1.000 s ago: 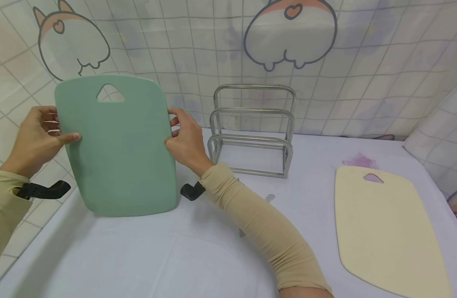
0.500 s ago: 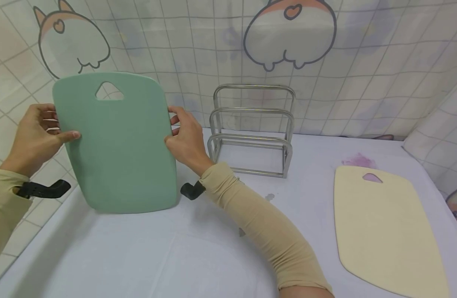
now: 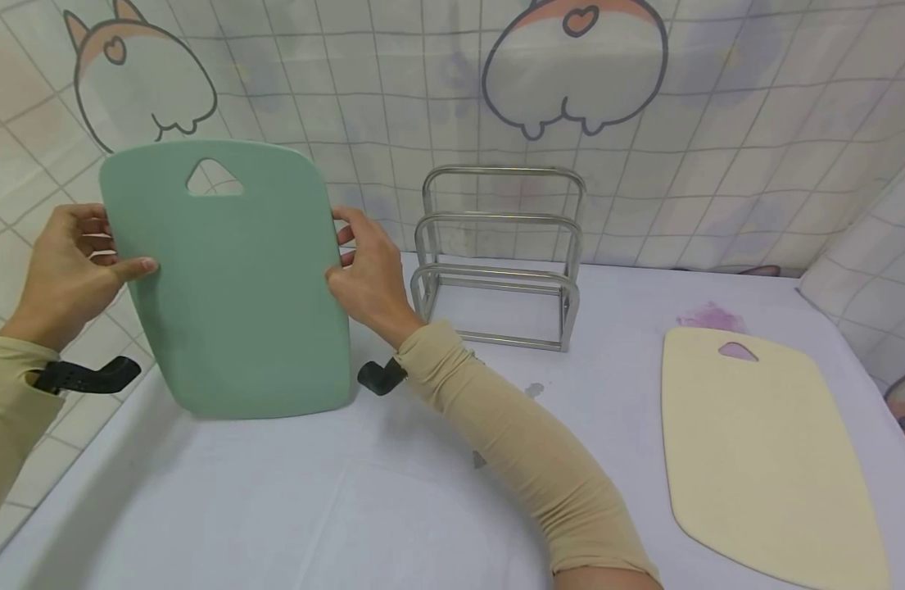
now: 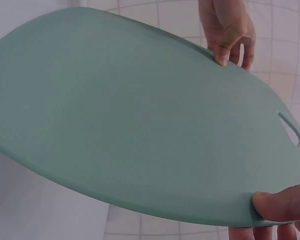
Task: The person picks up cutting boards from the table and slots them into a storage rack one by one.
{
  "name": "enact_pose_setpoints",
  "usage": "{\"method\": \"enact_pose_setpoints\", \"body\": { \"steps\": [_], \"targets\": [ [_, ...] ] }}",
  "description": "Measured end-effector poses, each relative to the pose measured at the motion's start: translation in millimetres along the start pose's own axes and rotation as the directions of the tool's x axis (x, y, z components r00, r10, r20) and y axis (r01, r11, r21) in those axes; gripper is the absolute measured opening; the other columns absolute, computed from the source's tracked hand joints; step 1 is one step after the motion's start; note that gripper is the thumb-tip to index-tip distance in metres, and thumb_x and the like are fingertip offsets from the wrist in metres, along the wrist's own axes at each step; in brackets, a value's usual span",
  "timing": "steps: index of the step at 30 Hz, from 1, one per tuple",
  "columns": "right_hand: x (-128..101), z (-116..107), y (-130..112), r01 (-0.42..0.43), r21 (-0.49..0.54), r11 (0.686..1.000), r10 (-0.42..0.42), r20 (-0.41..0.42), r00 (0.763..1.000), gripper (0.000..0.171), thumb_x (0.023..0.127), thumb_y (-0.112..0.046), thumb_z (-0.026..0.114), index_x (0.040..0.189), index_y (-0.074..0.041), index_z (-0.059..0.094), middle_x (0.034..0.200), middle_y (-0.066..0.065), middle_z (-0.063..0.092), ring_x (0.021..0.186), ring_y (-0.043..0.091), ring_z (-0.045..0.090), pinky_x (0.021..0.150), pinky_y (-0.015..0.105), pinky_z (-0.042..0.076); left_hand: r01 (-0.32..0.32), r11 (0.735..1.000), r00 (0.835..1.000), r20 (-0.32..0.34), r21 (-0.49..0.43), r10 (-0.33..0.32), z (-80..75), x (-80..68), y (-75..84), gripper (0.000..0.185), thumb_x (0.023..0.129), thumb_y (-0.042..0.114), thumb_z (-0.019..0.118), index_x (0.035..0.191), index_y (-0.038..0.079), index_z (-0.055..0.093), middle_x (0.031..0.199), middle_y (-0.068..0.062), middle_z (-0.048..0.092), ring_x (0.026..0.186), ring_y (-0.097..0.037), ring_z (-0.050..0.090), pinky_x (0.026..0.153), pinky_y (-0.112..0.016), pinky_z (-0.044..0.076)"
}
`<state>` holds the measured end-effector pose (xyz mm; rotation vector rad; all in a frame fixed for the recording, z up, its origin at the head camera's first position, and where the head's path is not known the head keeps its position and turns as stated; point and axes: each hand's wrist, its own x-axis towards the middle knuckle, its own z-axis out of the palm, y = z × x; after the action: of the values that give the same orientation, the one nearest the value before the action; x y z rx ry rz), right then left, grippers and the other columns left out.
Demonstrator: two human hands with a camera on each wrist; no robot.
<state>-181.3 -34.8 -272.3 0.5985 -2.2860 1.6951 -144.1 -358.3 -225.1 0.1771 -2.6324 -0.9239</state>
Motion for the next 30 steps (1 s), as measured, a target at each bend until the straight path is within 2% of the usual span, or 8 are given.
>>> {"method": "enact_pose_setpoints", "body": {
  "steps": [11, 22, 30],
  "targets": [
    [-0.6, -2.0, -2.6, 0.016, 0.0, 1.0, -0.016, 0.001, 1.0, 0.066, 0.085, 0.006, 0.07, 0.145, -0.013, 0.054, 0.116, 0.012, 0.062, 0.094, 0.027, 0.071, 0.074, 0.031, 0.061, 0.003, 1.0, 1.0, -0.024, -0.011, -0.003, -0.5, -0.5, 2.7, 0.071, 0.093, 0.015, 0.075, 0.15, 0.009, 0.034, 0.115, 0.021, 0.04, 0.1, 0.002, 0.045, 0.097, -0.029, 0.047],
    [-1.0, -2.3, -3.3, 0.05, -0.002, 0.999, -0.05, -0.007, 0.999, 0.065, 0.086, 0.007, 0.069, 0.146, -0.013, 0.053, 0.117, 0.012, 0.062, 0.093, 0.027, 0.071, 0.076, 0.031, 0.061, -0.022, 0.999, 0.998, -0.06, -0.025, 0.021, -1.0, -3.6, 4.7, 0.071, 0.092, 0.011, 0.075, 0.15, 0.006, 0.035, 0.112, 0.026, 0.038, 0.101, 0.005, 0.043, 0.093, -0.02, 0.043],
    [-1.3, -2.7, -3.9, 0.07, -0.006, 0.998, -0.07, -0.022, 0.997, 0.064, 0.086, 0.007, 0.069, 0.145, -0.012, 0.054, 0.116, 0.013, 0.062, 0.092, 0.028, 0.071, 0.079, 0.031, 0.063, -0.045, 0.997, 0.996, -0.083, -0.06, 0.039, -1.2, -3.6, 4.9, 0.067, 0.091, 0.006, 0.076, 0.146, 0.011, 0.038, 0.11, 0.028, 0.038, 0.101, 0.005, 0.044, 0.09, -0.014, 0.04]
  ]
}}
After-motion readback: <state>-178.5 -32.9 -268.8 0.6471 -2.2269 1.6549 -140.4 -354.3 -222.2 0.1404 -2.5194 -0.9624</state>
